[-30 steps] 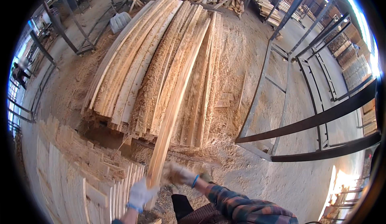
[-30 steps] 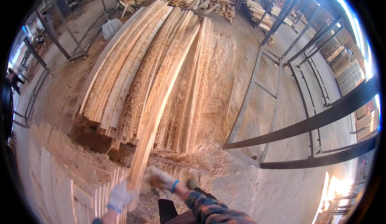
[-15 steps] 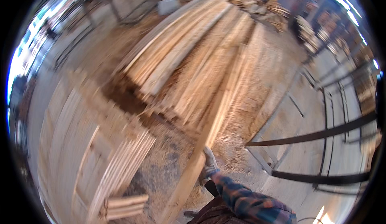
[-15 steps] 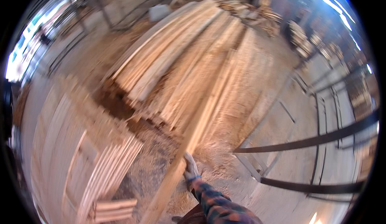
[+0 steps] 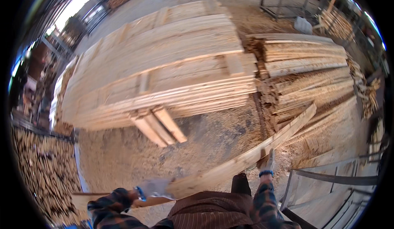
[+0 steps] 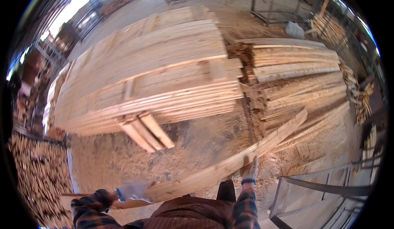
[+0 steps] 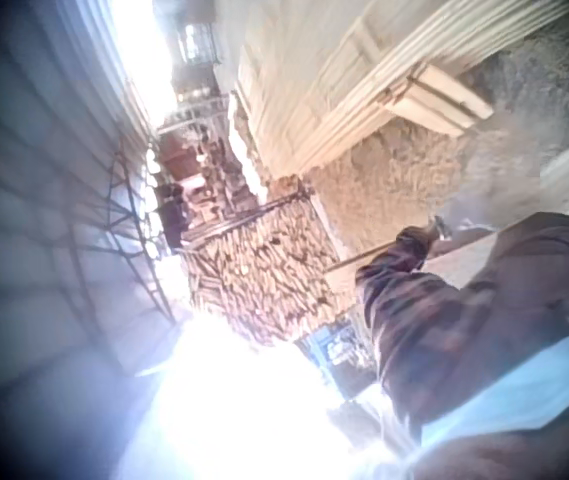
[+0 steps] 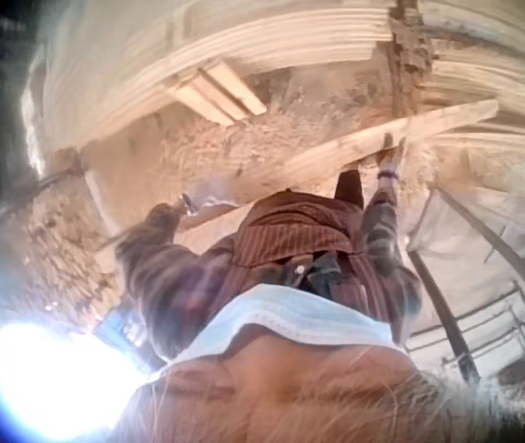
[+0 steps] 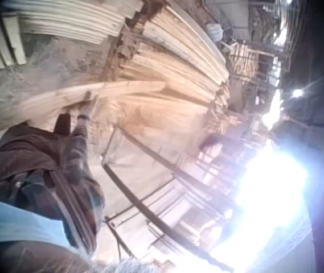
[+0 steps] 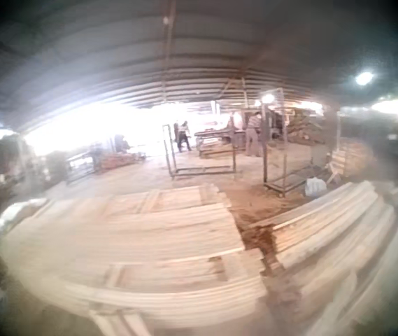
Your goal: The person picks up wooden planks from a pile and stacks them onto a wooden pallet. The person handles the planks one by one, placing them in a neat stack on the pallet.
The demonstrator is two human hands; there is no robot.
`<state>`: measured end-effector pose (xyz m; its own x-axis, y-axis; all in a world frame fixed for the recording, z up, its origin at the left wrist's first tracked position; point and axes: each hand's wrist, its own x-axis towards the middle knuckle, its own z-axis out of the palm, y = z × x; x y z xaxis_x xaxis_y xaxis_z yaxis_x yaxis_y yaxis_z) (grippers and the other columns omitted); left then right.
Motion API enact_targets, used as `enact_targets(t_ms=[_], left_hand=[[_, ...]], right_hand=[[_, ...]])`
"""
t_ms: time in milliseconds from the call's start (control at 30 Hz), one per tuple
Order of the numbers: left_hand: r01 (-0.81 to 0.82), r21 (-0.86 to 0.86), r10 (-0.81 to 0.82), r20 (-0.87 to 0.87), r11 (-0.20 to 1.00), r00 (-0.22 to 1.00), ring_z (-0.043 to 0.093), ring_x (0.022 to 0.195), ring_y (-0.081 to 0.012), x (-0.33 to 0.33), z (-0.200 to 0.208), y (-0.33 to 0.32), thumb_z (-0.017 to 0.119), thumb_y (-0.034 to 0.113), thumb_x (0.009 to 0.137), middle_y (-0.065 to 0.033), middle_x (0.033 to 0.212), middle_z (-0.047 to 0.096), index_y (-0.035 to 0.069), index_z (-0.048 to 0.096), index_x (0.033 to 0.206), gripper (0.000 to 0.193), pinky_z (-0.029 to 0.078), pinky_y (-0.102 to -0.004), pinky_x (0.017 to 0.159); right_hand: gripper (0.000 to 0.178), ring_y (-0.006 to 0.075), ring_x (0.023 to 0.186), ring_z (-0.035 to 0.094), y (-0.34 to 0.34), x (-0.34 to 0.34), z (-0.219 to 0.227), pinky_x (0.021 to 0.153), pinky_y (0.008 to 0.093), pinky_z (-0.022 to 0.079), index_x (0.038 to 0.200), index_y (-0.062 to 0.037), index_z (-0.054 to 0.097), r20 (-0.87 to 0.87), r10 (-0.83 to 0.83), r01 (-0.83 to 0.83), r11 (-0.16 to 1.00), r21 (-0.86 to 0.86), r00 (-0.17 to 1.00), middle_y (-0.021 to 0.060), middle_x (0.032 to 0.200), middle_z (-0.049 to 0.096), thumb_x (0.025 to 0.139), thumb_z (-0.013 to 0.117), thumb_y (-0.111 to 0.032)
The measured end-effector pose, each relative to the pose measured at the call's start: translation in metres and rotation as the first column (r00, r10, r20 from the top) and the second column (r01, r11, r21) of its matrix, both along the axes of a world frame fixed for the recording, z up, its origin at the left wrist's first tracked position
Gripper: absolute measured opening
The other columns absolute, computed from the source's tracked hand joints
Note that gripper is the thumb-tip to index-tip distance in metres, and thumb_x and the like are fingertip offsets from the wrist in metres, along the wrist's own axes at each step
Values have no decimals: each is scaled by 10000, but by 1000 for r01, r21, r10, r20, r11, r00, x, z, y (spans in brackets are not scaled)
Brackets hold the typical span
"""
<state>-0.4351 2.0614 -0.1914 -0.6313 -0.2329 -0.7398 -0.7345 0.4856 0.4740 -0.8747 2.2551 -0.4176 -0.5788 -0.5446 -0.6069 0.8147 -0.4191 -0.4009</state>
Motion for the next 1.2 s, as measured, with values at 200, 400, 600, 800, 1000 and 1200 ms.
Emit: enact_targets(t_ms=[200, 400, 600, 800, 1000, 1200], left_hand=[[-76, -248, 62, -64, 966, 996, 661, 842, -314, 225, 36, -38, 786, 552, 679, -130, 939, 690, 138, 523, 1242, 746, 504, -420, 754], [-127, -448, 193, 105, 885, 976, 653, 788, -267, 303, 75, -141, 824, 439, 642, -63, 856, 687, 163, 535, 1208, 693, 500, -427, 700], [-48, -788, 99, 16, 614, 995, 615, 1025, -336, 373, 72, -271, 835, 438, 604, -154, 1181, 627, 202, 446, 1407, 923, 496, -426, 877], [-284, -778, 346, -91, 561, 934, 576, 1115, -324, 436, 89, -395, 860, 257, 579, -158, 1168, 611, 186, 440, 1407, 931, 451, -436, 971], [-299, -818, 341, -135, 492, 930, 580, 1074, -334, 518, 79, -505, 844, 166, 567, -125, 1165, 625, 173, 517, 1334, 834, 472, -412, 913], [-324, -749, 470, -20, 578, 883, 590, 1061, -326, 595, 54, -633, 754, 334, 737, -98, 1126, 655, 167, 510, 1341, 673, 481, -421, 889]], right_hand=[[632, 238, 1285, 393, -58, 170, -18, 1098, 448, 295, 1372, -103, 461, -58, 148, -146, 989, 41, 987, 65, 1366, 482, 891, 613, -484], [457, 212, 1000, 581, -102, 230, -16, 869, 391, 468, 1203, -141, 599, -115, 263, -277, 950, -141, 958, 51, 1158, 627, 884, 633, -466], [500, 239, 1137, 554, -237, 287, 77, 1000, 411, 439, 1296, -76, 532, -341, 187, -324, 855, -406, 921, 101, 1297, 575, 900, 633, -365], [672, 269, 1234, 494, -366, 344, 133, 1067, 509, 366, 1396, -88, 422, -318, 278, -392, 835, -386, 907, 96, 1393, 490, 827, 738, -258], [593, 275, 1233, 478, -485, 429, 169, 1066, 484, 362, 1289, -53, 521, -193, 390, -433, 754, -493, 900, 106, 1322, 547, 768, 789, -145], [527, 239, 1077, 537, -600, 506, 137, 974, 469, 429, 1226, -25, 538, -189, 415, -456, 788, -413, 890, 119, 1204, 580, 791, 770, -211]])
